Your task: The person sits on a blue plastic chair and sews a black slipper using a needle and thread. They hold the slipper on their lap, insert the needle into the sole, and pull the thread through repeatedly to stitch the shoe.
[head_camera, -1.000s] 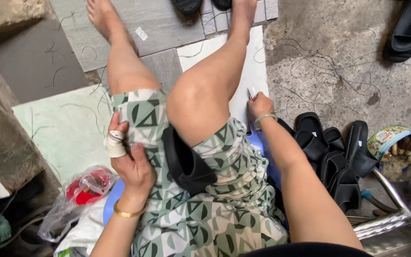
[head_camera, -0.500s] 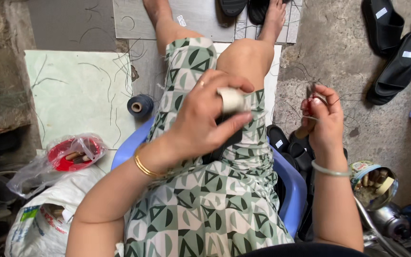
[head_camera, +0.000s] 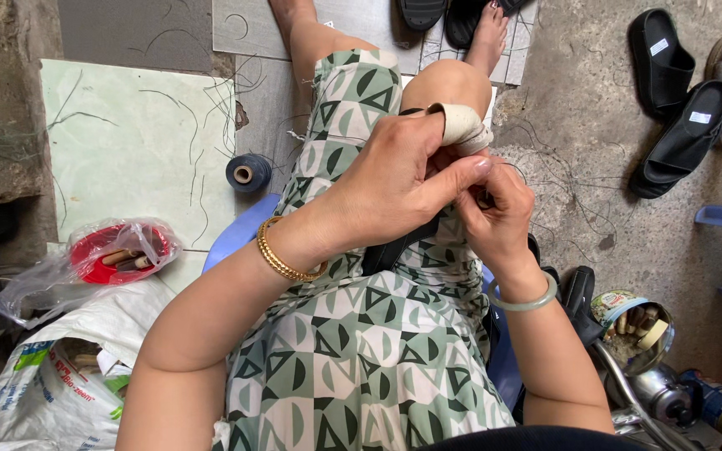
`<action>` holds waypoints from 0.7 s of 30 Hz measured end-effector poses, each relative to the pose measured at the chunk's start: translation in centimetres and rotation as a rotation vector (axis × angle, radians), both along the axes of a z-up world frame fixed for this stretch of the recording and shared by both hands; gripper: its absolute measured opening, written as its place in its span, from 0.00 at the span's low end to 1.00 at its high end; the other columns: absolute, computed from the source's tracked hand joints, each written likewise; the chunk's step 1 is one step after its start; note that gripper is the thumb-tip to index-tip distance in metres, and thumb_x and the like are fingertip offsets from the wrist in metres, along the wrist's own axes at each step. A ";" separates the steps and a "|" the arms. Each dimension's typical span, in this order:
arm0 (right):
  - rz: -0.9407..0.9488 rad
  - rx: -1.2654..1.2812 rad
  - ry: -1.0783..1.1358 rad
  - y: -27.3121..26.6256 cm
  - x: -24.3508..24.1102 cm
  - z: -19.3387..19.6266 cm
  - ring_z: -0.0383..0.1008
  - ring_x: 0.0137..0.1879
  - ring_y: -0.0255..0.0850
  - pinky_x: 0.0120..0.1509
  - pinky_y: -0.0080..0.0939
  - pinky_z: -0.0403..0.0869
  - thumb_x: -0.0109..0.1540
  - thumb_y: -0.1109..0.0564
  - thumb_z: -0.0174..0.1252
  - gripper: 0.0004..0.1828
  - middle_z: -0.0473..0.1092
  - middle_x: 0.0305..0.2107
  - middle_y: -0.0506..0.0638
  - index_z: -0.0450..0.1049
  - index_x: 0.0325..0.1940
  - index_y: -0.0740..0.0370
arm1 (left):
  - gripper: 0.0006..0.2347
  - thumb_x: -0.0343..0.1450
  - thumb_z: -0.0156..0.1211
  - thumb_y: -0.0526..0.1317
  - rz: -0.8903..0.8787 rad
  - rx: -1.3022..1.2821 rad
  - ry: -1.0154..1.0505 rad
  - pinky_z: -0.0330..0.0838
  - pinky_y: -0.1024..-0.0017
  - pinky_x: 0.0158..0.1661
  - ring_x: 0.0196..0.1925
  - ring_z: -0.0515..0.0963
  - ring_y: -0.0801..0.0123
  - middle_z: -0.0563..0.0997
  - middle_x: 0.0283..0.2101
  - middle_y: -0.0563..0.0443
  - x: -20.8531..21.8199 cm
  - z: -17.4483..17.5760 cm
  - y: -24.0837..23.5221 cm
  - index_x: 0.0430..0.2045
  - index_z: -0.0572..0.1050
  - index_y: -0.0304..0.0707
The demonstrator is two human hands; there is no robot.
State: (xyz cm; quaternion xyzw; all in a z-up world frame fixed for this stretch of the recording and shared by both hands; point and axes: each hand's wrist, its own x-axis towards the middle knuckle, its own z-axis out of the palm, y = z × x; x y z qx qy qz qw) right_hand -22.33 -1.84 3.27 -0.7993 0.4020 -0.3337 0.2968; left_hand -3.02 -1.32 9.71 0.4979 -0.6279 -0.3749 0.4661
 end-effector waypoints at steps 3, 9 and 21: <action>-0.011 -0.100 0.114 -0.2 -0.9 -0.9 0.68 0.36 0.51 0.39 0.46 0.66 0.64 0.65 0.59 0.14 0.68 0.28 0.60 0.61 0.28 0.67 | 0.12 0.69 0.56 0.39 -0.039 -0.029 0.030 0.54 0.66 0.27 0.22 0.62 0.65 0.64 0.19 0.52 0.3 0.6 -0.1 0.18 0.61 0.38; 0.123 -0.081 0.109 -1.3 -0.3 0.0 0.56 0.29 0.49 0.34 0.47 0.57 0.65 0.68 0.52 0.10 0.58 0.23 0.55 0.59 0.31 0.67 | 0.12 0.70 0.55 0.39 -0.061 -0.038 0.043 0.55 0.67 0.27 0.22 0.62 0.65 0.64 0.19 0.53 0.6 0.6 -0.1 0.18 0.60 0.39; -0.098 0.791 -0.308 -2.8 2.2 4.8 0.58 0.19 0.27 0.19 0.25 0.62 0.59 0.64 0.57 0.16 0.61 0.23 0.42 0.71 0.52 0.60 | 0.11 0.69 0.58 0.27 0.354 -0.161 -0.356 0.67 0.55 0.57 0.54 0.75 0.43 0.77 0.47 0.31 10.7 -4.8 2.4 0.44 0.73 0.24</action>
